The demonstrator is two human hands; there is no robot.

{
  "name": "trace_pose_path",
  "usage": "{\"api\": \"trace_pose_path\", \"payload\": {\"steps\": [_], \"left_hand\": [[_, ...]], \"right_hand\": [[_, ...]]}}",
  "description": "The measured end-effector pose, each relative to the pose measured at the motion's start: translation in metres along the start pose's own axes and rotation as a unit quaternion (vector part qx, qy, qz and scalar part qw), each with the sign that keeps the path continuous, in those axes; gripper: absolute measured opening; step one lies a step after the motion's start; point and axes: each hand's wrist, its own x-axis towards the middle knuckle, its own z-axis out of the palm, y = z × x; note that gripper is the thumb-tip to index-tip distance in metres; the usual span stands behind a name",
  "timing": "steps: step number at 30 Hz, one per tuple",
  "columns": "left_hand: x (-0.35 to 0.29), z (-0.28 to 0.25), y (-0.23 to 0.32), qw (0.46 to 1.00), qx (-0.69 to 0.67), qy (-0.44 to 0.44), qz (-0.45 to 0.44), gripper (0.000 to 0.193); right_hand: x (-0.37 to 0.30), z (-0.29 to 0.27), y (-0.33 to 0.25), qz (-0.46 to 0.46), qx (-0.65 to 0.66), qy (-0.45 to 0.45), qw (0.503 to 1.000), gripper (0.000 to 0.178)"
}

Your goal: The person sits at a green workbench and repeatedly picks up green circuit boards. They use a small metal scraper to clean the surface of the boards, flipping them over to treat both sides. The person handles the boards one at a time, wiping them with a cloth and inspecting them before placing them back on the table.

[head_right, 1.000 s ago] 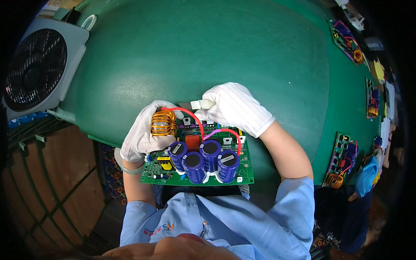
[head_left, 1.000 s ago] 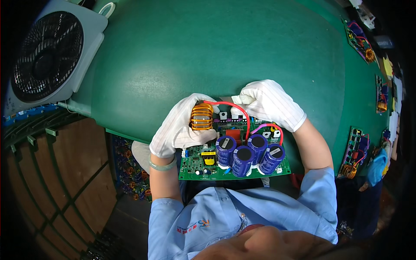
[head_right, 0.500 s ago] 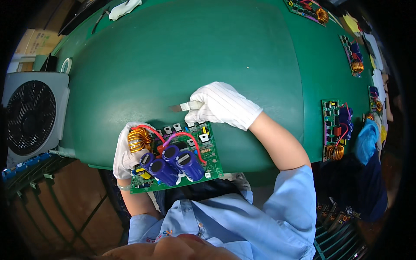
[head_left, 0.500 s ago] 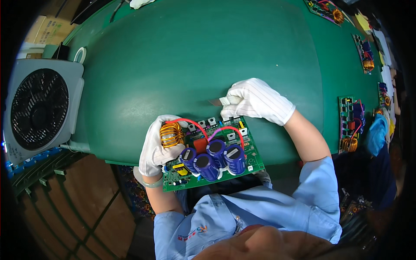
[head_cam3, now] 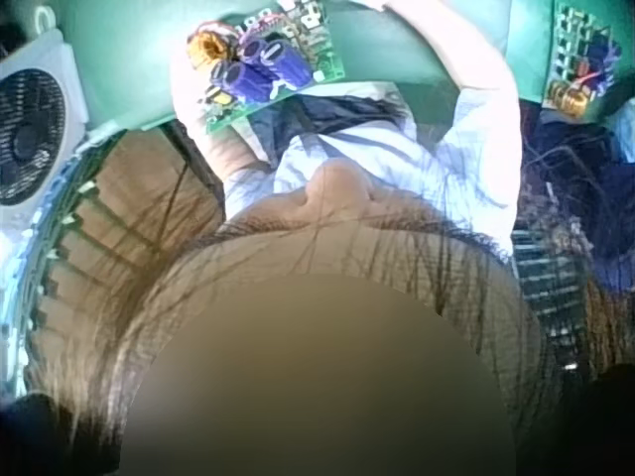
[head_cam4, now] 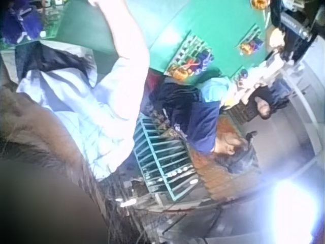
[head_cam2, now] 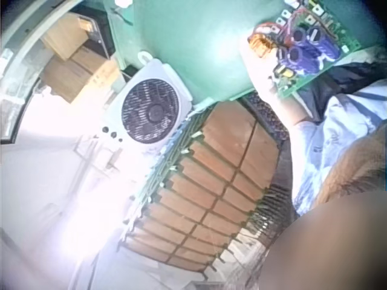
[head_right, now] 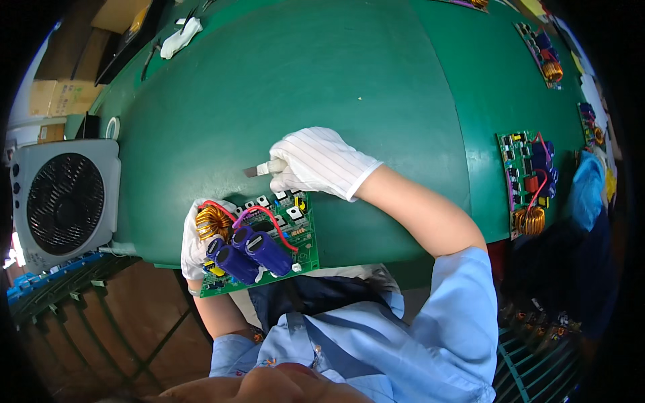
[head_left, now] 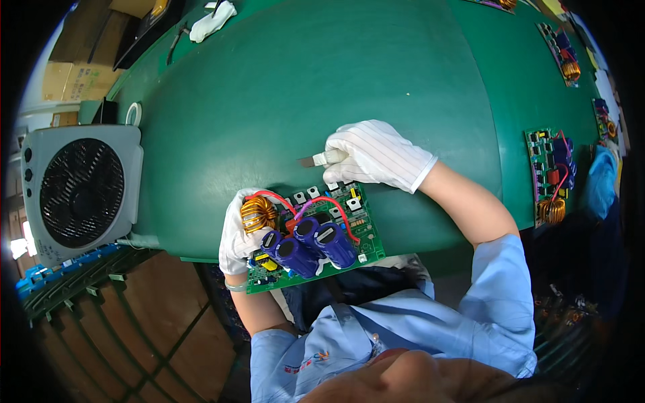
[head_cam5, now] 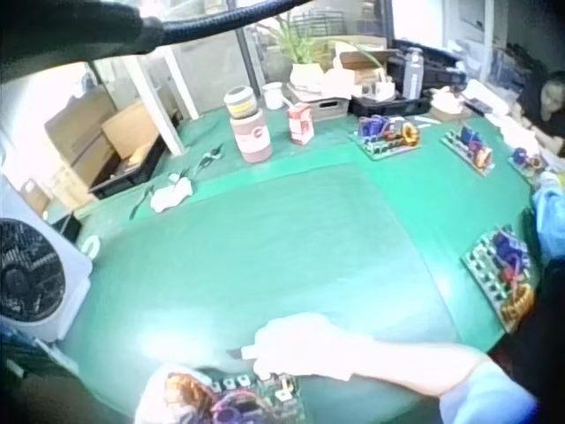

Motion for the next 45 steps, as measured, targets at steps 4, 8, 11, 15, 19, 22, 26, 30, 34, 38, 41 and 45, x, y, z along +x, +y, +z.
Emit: {"api": "trace_pose_path", "payload": {"steps": [4, 8, 11, 15, 19, 22, 26, 30, 34, 38, 41, 45], "left_hand": [[0.001, 0.001, 0.003, 0.999, -0.026, 0.0, -0.028, 0.077], [0.005, 0.006, 0.012, 0.998, -0.04, 0.01, -0.043, 0.081], [0.006, 0.014, 0.018, 0.992, -0.075, 0.064, -0.084, 0.079], [0.006, 0.011, 0.012, 0.993, -0.112, 0.026, -0.02, 0.076], [0.006, 0.014, 0.014, 0.994, -0.112, 0.008, 0.003, 0.071], [0.003, 0.022, 0.018, 0.985, -0.165, 0.047, -0.009, 0.068], [0.003, 0.019, 0.019, 0.985, -0.164, 0.045, -0.019, 0.07], [0.004, 0.022, 0.02, 0.987, -0.15, 0.045, -0.019, 0.073], [0.006, 0.015, 0.017, 0.993, -0.117, 0.009, -0.001, 0.074], [0.006, 0.01, 0.009, 0.993, -0.117, -0.014, 0.012, 0.076], [0.006, 0.015, 0.009, 0.993, -0.119, 0.006, 0.021, 0.076], [0.003, 0.012, 0.013, 0.995, -0.089, -0.013, 0.033, 0.07]], "right_hand": [[-0.01, -0.014, -0.017, -0.052, 0.222, -0.076, 0.971, 0.041], [-0.01, -0.011, -0.031, -0.062, 0.064, -0.099, 0.991, 0.043], [-0.006, -0.017, -0.028, -0.007, 0.092, -0.155, 0.984, 0.044], [-0.009, -0.013, -0.016, 0.006, 0.192, -0.128, 0.973, 0.053], [-0.01, -0.016, -0.019, 0.044, 0.2, -0.141, 0.969, 0.052], [-0.009, -0.012, -0.023, 0.039, 0.171, -0.129, 0.976, 0.048], [-0.009, -0.01, -0.027, 0.054, 0.158, -0.128, 0.978, 0.049], [-0.01, -0.011, -0.02, 0.017, 0.194, -0.131, 0.972, 0.039], [-0.01, -0.025, -0.011, 0.041, 0.264, -0.194, 0.944, 0.034], [-0.013, -0.029, -0.015, 0.077, 0.223, -0.189, 0.953, 0.031], [-0.015, -0.024, -0.014, 0.084, 0.201, -0.17, 0.961, 0.029], [-0.024, -0.031, -0.038, 0.101, 0.179, -0.195, 0.959, 0.028]]}}
